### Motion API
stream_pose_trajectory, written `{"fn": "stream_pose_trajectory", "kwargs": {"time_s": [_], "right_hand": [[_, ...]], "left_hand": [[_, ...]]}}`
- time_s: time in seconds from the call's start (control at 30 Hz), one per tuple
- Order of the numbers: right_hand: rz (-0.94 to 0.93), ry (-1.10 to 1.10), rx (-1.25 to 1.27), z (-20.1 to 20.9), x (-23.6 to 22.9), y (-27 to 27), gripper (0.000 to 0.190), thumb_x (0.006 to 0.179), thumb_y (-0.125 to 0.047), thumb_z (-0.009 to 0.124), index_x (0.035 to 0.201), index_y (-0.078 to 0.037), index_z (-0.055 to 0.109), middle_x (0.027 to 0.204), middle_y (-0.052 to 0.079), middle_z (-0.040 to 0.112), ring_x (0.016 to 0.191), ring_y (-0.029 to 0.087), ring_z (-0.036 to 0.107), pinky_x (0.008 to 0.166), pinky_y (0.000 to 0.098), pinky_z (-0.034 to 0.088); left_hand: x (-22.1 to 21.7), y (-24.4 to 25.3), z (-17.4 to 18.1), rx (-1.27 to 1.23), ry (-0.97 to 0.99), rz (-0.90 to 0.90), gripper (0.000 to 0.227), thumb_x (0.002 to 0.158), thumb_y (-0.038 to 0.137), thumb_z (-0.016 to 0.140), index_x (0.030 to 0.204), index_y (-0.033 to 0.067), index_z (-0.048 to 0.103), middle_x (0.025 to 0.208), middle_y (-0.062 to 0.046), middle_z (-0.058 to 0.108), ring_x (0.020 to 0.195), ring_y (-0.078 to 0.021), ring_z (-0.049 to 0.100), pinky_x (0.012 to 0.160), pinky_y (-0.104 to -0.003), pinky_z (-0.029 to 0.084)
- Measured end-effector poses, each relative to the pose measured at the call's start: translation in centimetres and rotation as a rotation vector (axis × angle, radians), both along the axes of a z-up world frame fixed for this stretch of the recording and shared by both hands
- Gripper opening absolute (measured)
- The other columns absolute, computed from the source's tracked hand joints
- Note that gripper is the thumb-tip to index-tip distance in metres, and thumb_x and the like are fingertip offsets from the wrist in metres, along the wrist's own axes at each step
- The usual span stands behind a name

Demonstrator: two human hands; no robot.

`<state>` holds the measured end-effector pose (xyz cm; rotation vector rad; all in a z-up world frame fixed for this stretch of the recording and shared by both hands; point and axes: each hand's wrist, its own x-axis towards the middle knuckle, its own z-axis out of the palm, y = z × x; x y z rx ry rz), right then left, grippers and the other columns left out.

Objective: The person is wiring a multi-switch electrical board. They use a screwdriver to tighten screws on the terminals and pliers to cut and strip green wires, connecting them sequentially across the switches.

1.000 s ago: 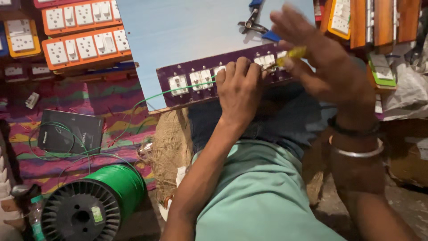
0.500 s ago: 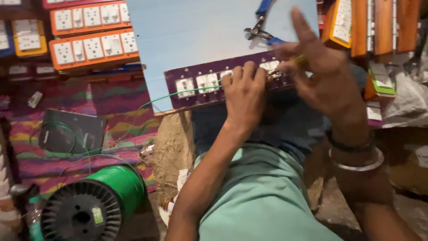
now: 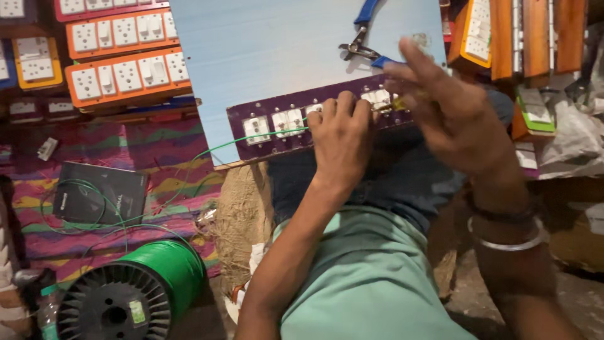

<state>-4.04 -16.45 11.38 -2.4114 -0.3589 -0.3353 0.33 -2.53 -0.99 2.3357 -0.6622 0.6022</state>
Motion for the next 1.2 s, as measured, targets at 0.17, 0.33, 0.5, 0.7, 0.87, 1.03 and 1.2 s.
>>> {"fn": "stream_pose_trajectory", "kwargs": {"time_s": [0.17, 0.33, 0.5, 0.7, 0.87, 1.03, 1.2], "right_hand": [[0.086, 0.003, 0.079, -0.3, -0.3, -0.6, 0.061, 0.109, -0.001, 0.055, 0.163, -0.015, 0.029, 0.140, 0.020, 0.063, 0.131, 0.029, 0.064, 0.107, 0.0387, 0.054], [-0.191, 0.091, 0.084, -1.8, -0.2, -0.7, 0.056, 0.111, -0.006, 0.058, 0.161, -0.016, 0.035, 0.127, 0.009, 0.074, 0.112, 0.019, 0.075, 0.094, 0.0323, 0.062], [-0.122, 0.045, -0.034, -2.5, -0.6, -2.2, 0.059, 0.114, -0.006, 0.058, 0.165, -0.018, 0.031, 0.127, 0.011, 0.075, 0.107, 0.021, 0.076, 0.093, 0.0338, 0.063], [-0.024, -0.028, -0.062, -1.6, -0.7, -0.7, 0.066, 0.113, -0.007, 0.059, 0.168, -0.015, 0.024, 0.125, 0.013, 0.074, 0.109, 0.023, 0.075, 0.095, 0.0357, 0.061], [0.030, 0.135, 0.037, 0.8, 0.2, 0.3, 0.074, 0.102, 0.003, 0.058, 0.160, -0.001, 0.012, 0.140, 0.022, 0.062, 0.093, 0.029, 0.068, 0.087, 0.0402, 0.057], [0.119, -0.009, -0.018, 0.6, 0.0, -0.6, 0.058, 0.098, 0.014, 0.055, 0.152, 0.002, 0.039, 0.127, 0.022, 0.070, 0.118, 0.031, 0.072, 0.098, 0.0371, 0.062], [-0.189, 0.018, 0.123, -2.0, -0.9, 0.2, 0.039, 0.096, 0.016, 0.055, 0.134, 0.006, 0.054, 0.122, 0.018, 0.073, 0.112, 0.025, 0.075, 0.089, 0.0318, 0.061]], "left_hand": [[0.3, -0.1, 0.2, -0.001, 0.025, -0.015, 0.019, 0.089, 0.029, 0.074, 0.091, 0.0126, 0.064, 0.098, -0.005, 0.058, 0.093, -0.0262, 0.057, 0.083, -0.046, 0.040], [0.3, -0.1, 0.2, 0.000, 0.020, -0.003, 0.020, 0.086, 0.029, 0.076, 0.089, 0.0126, 0.065, 0.099, -0.005, 0.059, 0.093, -0.0265, 0.058, 0.082, -0.046, 0.040], [0.1, 0.1, 0.1, -0.007, 0.016, -0.009, 0.018, 0.087, 0.028, 0.075, 0.088, 0.0134, 0.065, 0.099, -0.004, 0.059, 0.093, -0.0261, 0.059, 0.082, -0.046, 0.040], [0.4, -0.2, -0.2, 0.000, 0.001, -0.008, 0.017, 0.088, 0.027, 0.074, 0.090, 0.0136, 0.064, 0.099, -0.004, 0.059, 0.093, -0.0256, 0.058, 0.083, -0.046, 0.040], [0.3, -0.3, -0.5, 0.000, -0.024, 0.024, 0.016, 0.092, 0.025, 0.073, 0.089, 0.0138, 0.062, 0.098, -0.004, 0.058, 0.091, -0.0247, 0.057, 0.082, -0.046, 0.040], [0.1, 0.0, 0.0, 0.005, -0.013, 0.009, 0.015, 0.089, 0.026, 0.071, 0.091, 0.0131, 0.063, 0.098, -0.005, 0.057, 0.092, -0.0262, 0.059, 0.082, -0.046, 0.040], [-1.1, 2.1, 1.0, -0.136, -0.011, -0.150, 0.015, 0.097, 0.016, 0.068, 0.110, 0.0090, 0.066, 0.112, -0.007, 0.063, 0.103, -0.0248, 0.062, 0.089, -0.042, 0.044]]}}
